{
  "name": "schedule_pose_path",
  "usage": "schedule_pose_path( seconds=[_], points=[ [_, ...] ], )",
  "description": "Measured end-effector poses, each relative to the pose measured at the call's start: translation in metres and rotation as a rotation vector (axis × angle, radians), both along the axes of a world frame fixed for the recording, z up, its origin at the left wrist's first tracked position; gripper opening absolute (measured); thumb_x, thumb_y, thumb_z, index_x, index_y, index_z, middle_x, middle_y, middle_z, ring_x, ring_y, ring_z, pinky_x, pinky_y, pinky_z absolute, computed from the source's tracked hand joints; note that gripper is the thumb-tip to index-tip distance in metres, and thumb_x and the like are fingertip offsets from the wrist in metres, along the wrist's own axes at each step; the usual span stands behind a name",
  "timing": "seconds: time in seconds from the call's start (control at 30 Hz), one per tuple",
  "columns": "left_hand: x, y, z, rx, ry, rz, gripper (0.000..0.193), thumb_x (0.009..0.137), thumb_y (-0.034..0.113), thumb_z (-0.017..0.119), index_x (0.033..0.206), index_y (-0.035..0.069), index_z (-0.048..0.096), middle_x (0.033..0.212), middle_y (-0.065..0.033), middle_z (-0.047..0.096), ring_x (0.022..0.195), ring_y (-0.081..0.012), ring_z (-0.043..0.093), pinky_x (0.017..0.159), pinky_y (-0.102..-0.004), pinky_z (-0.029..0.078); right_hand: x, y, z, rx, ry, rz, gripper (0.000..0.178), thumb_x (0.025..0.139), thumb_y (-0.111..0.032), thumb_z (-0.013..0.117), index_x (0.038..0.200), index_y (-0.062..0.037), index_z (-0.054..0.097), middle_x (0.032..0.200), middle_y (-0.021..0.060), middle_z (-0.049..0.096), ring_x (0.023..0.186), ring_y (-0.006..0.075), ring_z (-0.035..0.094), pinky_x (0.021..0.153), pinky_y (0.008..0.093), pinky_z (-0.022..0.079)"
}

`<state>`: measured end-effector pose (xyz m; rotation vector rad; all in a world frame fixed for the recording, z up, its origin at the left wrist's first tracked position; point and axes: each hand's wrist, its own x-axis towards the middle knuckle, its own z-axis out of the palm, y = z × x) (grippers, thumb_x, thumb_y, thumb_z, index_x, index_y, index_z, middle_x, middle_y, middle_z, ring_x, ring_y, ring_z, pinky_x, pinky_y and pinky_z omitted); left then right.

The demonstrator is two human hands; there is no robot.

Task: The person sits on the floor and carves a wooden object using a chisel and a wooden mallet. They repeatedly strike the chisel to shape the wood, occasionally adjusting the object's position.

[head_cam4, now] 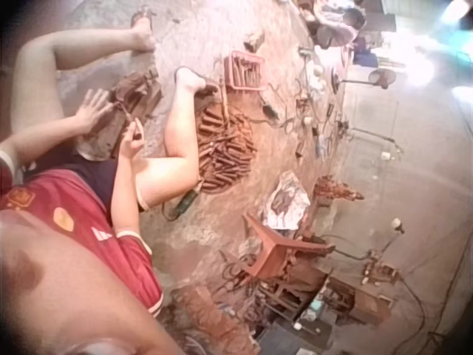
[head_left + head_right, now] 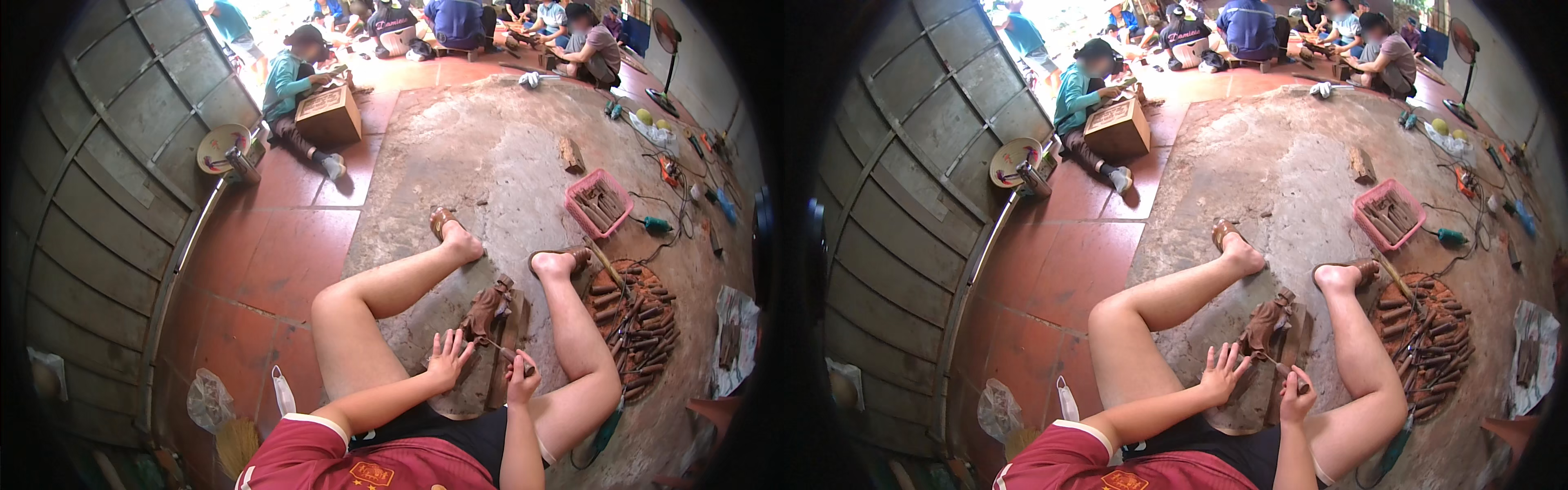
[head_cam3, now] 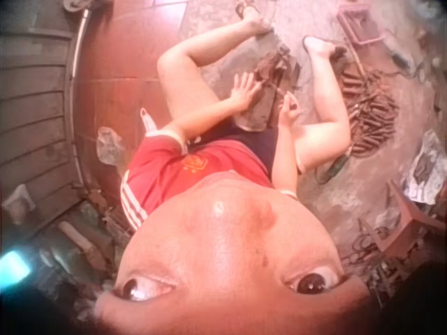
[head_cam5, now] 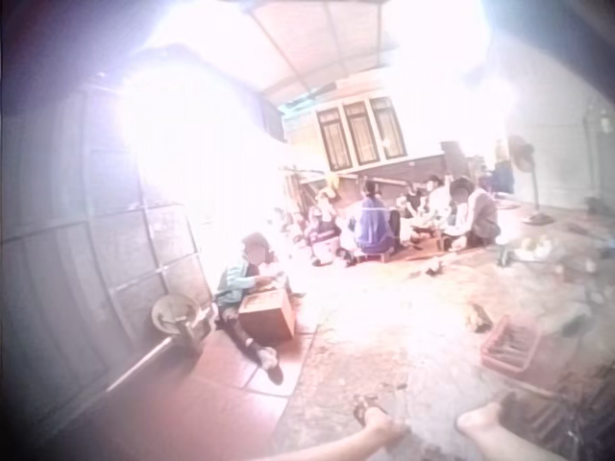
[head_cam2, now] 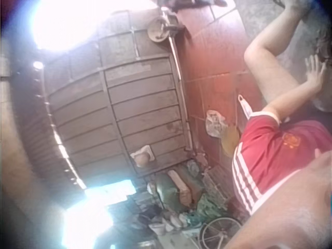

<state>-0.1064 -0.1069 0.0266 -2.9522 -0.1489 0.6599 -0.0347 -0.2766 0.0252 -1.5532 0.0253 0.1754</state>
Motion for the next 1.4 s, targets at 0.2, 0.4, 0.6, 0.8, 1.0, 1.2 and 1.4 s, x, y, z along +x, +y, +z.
schedule_pose_path(
  seconds=[0.2,0.4,0.6,0.8,1.0,1.2,1.4],
  points=[
    [-0.019,0.011,-0.05,0.018,-0.275,0.003,0.108,0.065,0.033,0.078,0.152,0.017,0.016,0.154,-0.0228,0.013,0.143,-0.0414,0.013,0.108,-0.066,0.008,-0.005,0.008,0.009,0.027,0.042,0.012,0.026,0.091,-0.019,0.061,0.106,0.0022,0.066,0.067,0.0022,0.059,0.051,0.0064,0.051,0.048,0.0195,0.041],
    [-0.011,0.009,-0.038,-0.006,-0.206,-0.013,0.124,0.051,0.039,0.087,0.151,0.016,0.017,0.152,-0.0245,0.016,0.142,-0.0418,0.016,0.108,-0.0659,0.01,-0.004,0.004,0.009,0.018,0.028,-0.01,0.027,0.091,-0.018,0.061,0.107,0.0029,0.066,0.067,0.0021,0.059,0.052,0.0064,0.051,0.049,0.0195,0.042],
    [-0.009,0.01,-0.026,-0.046,-0.188,-0.041,0.13,0.043,0.041,0.09,0.149,0.015,0.021,0.148,-0.0252,0.022,0.138,-0.0434,0.022,0.107,-0.0649,0.015,-0.002,0.002,0.005,-0.002,0.031,-0.01,0.027,0.091,-0.018,0.061,0.107,0.0026,0.066,0.068,0.0027,0.059,0.052,0.0068,0.051,0.049,0.0194,0.042],
    [-0.005,0.017,0.004,-0.09,-0.096,-0.093,0.134,0.037,0.043,0.092,0.148,0.014,0.023,0.143,-0.0252,0.03,0.134,-0.0438,0.028,0.107,-0.0599,0.024,-0.002,0.004,0.001,-0.011,-0.022,0.007,0.03,0.092,-0.022,0.061,0.108,0.0026,0.065,0.069,0.0029,0.06,0.05,0.0061,0.051,0.046,0.0195,0.042],
    [-0.006,0.02,0.008,-0.107,-0.103,-0.1,0.135,0.036,0.044,0.092,0.148,0.013,0.023,0.143,-0.0255,0.031,0.133,-0.0439,0.03,0.107,-0.0576,0.026,-0.004,0.006,0.006,0.003,0.023,0.001,0.026,0.092,-0.019,0.061,0.106,0.0023,0.067,0.067,0.0029,0.059,0.051,0.0067,0.052,0.048,0.0194,0.042],
    [-0.007,0.022,0.007,-0.142,-0.124,-0.096,0.131,0.039,0.04,0.092,0.148,0.012,0.025,0.143,-0.0258,0.031,0.133,-0.0446,0.03,0.109,-0.0552,0.026,-0.004,0.005,0.004,0.014,0.02,-0.01,0.026,0.092,-0.018,0.061,0.106,0.0027,0.067,0.067,0.0032,0.06,0.051,0.0066,0.051,0.047,0.0192,0.042],
    [-0.008,0.022,0.008,-0.167,-0.146,-0.094,0.125,0.041,0.033,0.091,0.146,0.01,0.028,0.142,-0.0253,0.033,0.133,-0.0448,0.032,0.109,-0.0539,0.027,-0.003,0.005,0.004,0.019,0.015,-0.006,0.025,0.092,-0.017,0.06,0.106,0.0029,0.067,0.068,0.0036,0.06,0.051,0.0066,0.051,0.047,0.0188,0.042]
  ],
)
